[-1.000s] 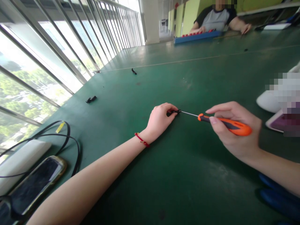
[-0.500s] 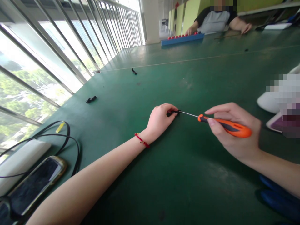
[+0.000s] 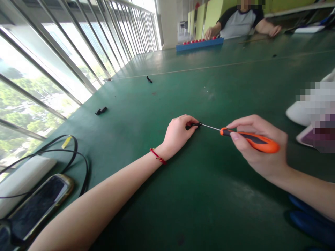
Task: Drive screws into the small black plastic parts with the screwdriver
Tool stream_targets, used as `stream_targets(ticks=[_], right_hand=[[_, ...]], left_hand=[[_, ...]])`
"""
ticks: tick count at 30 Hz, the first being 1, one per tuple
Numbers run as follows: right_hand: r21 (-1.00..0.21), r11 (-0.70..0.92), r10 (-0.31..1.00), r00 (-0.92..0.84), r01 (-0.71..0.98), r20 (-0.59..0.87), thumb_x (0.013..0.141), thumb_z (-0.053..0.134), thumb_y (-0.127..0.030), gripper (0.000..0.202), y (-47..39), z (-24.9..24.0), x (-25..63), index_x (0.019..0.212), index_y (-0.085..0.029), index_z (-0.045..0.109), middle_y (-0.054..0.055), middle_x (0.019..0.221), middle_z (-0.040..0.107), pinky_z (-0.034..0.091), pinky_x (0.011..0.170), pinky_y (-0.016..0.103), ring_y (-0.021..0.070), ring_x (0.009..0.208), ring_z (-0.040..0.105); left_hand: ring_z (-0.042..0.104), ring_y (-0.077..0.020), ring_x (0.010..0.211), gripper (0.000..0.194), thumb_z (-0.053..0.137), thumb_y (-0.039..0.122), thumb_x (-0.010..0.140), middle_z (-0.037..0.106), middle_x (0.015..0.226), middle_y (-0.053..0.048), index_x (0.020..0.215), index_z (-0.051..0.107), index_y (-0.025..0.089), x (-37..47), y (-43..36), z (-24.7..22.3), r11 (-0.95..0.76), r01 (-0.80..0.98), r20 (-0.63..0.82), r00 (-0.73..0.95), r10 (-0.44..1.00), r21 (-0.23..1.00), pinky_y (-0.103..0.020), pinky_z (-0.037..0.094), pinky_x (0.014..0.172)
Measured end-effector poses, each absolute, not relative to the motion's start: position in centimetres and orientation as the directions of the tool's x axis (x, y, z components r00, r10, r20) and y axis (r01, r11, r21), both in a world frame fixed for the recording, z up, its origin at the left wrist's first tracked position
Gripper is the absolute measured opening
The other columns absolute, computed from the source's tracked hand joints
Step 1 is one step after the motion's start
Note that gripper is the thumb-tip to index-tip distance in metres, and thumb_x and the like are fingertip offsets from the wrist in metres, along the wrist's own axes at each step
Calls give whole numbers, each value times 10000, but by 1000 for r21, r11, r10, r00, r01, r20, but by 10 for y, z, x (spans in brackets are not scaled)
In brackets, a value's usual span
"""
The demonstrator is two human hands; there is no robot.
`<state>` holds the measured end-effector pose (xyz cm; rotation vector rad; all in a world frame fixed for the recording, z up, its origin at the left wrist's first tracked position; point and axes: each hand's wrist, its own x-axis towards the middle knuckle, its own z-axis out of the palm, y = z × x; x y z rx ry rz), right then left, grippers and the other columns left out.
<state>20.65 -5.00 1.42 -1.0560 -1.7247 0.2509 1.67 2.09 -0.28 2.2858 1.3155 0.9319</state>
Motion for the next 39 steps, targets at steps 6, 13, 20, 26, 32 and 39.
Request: stream_targets(ticks=[6, 13, 20, 26, 32, 39], right_hand=[[-607, 628, 713, -47, 486, 700, 744, 632, -182, 183, -48, 11, 206, 902, -270, 606, -11, 684, 582, 444, 470, 294, 147, 538, 559], [-593, 724, 620, 44, 353, 783, 648, 701, -168, 501, -39, 8, 208, 1100, -279, 514, 30, 891, 536, 494, 630, 346, 176, 705, 557], [-584, 583, 735, -61, 566, 675, 768, 613, -219, 66, -51, 14, 207, 814, -261, 589, -43, 555, 563, 430, 566, 328, 157, 525, 560], [-590, 656, 690, -57, 470, 722, 723, 640, -144, 292, -47, 11, 205, 984, -264, 587, -29, 687, 565, 440, 507, 285, 126, 533, 544], [-624, 708, 658, 10, 330, 753, 675, 677, -132, 489, -41, 7, 208, 1117, -279, 529, 6, 805, 515, 453, 563, 321, 157, 648, 525], [-608, 597, 742, -73, 524, 666, 788, 596, -211, 84, -49, 11, 207, 825, -286, 602, -52, 495, 480, 386, 470, 312, 147, 453, 506]], left_hand=[[630, -138, 769, 142, 570, 174, 793, 704, 863, -15, 867, 691, 180, 17, 22, -4, -518, 633, 379, 355, 855, 576, -255, 492, 708], [632, -140, 773, 144, 570, 177, 790, 705, 868, -17, 864, 693, 182, 17, 20, -2, -514, 640, 375, 353, 857, 572, -257, 495, 717], [632, -141, 774, 143, 569, 181, 793, 705, 862, -17, 864, 694, 180, 17, 21, -3, -517, 635, 374, 358, 855, 574, -255, 494, 713], [633, -140, 770, 139, 573, 175, 787, 706, 860, -18, 859, 691, 180, 17, 21, -3, -506, 640, 371, 346, 862, 578, -255, 494, 707], [630, -138, 767, 139, 575, 171, 790, 704, 863, -14, 863, 693, 179, 17, 21, -3, -522, 628, 384, 356, 852, 577, -258, 494, 709], [632, -141, 776, 140, 576, 177, 792, 705, 870, -18, 867, 694, 184, 17, 21, -3, -512, 632, 372, 354, 858, 581, -258, 499, 721]])
